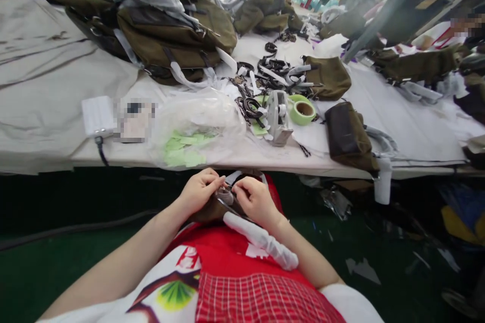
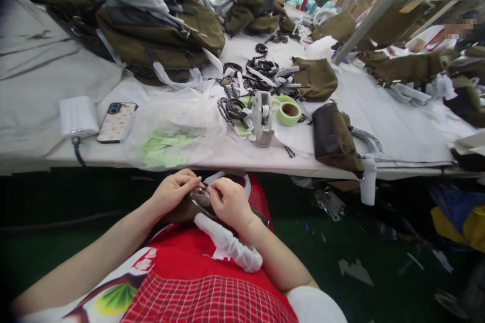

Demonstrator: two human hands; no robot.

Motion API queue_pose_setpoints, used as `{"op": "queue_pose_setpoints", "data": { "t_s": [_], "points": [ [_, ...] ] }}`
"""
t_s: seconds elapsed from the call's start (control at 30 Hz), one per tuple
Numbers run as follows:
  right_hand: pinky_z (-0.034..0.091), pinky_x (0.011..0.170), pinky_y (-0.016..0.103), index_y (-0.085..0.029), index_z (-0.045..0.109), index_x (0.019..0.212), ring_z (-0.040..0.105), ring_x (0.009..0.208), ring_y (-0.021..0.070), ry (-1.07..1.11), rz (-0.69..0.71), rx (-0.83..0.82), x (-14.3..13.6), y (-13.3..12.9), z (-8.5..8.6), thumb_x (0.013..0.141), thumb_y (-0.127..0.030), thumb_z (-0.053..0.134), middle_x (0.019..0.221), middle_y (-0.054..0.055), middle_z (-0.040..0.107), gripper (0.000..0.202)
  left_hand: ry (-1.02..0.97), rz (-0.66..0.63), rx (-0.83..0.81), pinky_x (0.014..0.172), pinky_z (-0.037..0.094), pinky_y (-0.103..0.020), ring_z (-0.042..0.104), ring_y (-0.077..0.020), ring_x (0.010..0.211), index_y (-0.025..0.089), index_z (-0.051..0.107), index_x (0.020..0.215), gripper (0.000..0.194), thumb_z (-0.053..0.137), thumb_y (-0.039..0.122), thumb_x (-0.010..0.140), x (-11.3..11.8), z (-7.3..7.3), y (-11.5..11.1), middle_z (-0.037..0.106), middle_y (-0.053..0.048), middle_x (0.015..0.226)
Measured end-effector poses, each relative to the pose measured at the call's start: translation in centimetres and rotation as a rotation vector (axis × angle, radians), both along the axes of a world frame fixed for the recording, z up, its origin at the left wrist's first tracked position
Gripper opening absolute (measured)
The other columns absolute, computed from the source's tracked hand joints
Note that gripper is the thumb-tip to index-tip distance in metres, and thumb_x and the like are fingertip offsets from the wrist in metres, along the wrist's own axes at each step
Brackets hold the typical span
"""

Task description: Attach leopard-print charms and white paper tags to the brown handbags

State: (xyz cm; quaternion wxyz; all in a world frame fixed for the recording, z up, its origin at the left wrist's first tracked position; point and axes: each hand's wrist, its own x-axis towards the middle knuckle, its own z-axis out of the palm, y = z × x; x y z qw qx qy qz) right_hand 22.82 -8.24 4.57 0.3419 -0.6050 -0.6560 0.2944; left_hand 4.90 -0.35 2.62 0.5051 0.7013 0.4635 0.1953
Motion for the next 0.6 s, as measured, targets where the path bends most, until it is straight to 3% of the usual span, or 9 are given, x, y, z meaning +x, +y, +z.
{"op": "queue_pose_setpoints", "data": {
  "t_s": [0.17, 0.47, 0.6],
  "points": [
    [0.039, 0.06, 0.024, -0.019, 0.064, 0.072, 0.054, 0.062, 0.0135, -0.023, 0.003, -0.096, -0.63, 0.2, -0.51, 0.086, -0.021, 0.055, 0.069, 0.0, 0.063, 0.017, -0.009, -0.001, 0.021, 0.072, 0.047, -0.027, 0.061, -0.0149, 0.075, 0.02, 0.078, 0.074, 0.043, 0.053, 0.051, 0.089, -0.18, 0.07, 0.01, 0.061, -0.003, 0.081],
    [0.035, 0.059, 0.023, -0.018, 0.065, 0.073, 0.053, 0.062, 0.0121, -0.088, -0.016, -0.138, -0.74, 0.28, -0.89, 0.085, -0.021, 0.055, 0.069, 0.001, 0.063, 0.016, -0.033, 0.002, 0.053, 0.069, 0.046, -0.027, 0.061, -0.0159, 0.074, 0.021, 0.077, 0.072, 0.044, 0.053, 0.054, 0.088, -0.17, -0.5, -0.03, 0.062, -0.003, 0.079],
    [0.036, 0.061, 0.023, -0.018, 0.065, 0.072, 0.054, 0.064, 0.0121, -0.092, -0.026, -0.136, -0.83, 0.31, -0.94, 0.085, -0.021, 0.056, 0.069, 0.0, 0.062, 0.016, 0.019, -0.029, 0.138, 0.071, 0.046, -0.028, 0.061, -0.016, 0.075, 0.021, 0.077, 0.074, 0.04, 0.052, 0.049, 0.089, -0.17, 0.09, -0.09, 0.062, -0.003, 0.08]
  ]
}}
